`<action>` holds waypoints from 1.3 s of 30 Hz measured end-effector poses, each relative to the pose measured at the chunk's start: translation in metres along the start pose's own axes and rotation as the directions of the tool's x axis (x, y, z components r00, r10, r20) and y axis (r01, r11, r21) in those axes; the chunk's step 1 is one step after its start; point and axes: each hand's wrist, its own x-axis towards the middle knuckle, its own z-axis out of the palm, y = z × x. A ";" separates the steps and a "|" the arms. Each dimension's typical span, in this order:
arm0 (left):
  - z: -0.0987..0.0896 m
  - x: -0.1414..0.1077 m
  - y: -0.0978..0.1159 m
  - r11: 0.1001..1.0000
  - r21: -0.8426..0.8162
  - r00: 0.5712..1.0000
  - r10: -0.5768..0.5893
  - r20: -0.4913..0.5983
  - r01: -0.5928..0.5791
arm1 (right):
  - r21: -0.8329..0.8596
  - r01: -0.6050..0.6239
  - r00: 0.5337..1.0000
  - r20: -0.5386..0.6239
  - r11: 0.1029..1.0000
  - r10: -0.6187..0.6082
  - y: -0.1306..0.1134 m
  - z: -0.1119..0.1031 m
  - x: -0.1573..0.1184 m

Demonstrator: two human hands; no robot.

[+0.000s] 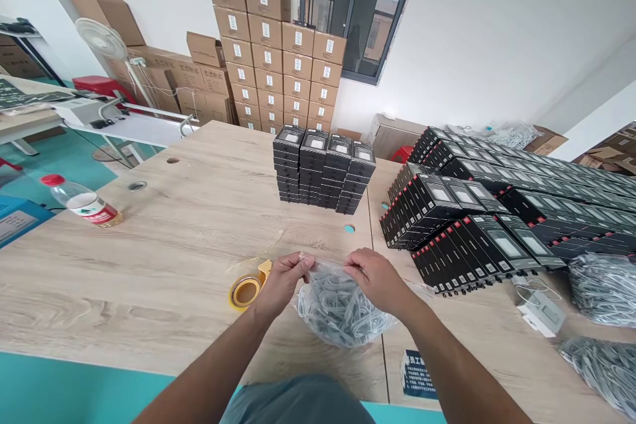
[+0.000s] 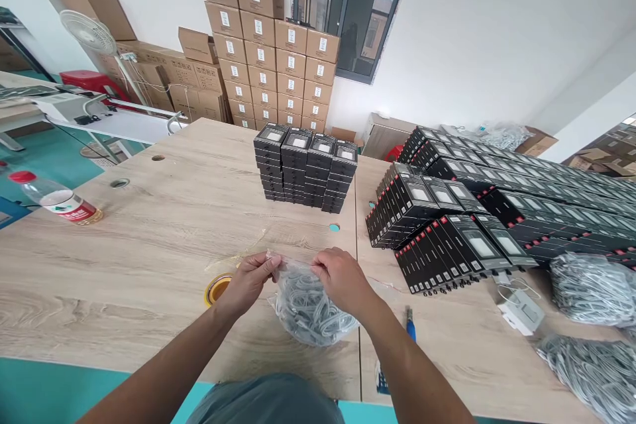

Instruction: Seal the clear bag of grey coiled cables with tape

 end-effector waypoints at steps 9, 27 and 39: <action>0.002 -0.002 0.003 1.000 0.005 0.999 -0.008 -0.039 0.009 | -0.017 0.041 0.998 -0.042 0.999 -0.042 -0.012 0.008 0.004; 0.004 -0.001 0.008 1.000 0.009 0.986 -0.026 -0.164 0.028 | 0.006 0.015 0.999 -0.044 1.000 -0.015 -0.013 0.014 0.009; 0.006 -0.004 0.010 0.998 0.036 0.989 0.062 -0.137 -0.058 | -0.014 0.060 0.998 -0.030 0.998 -0.061 -0.015 0.018 0.012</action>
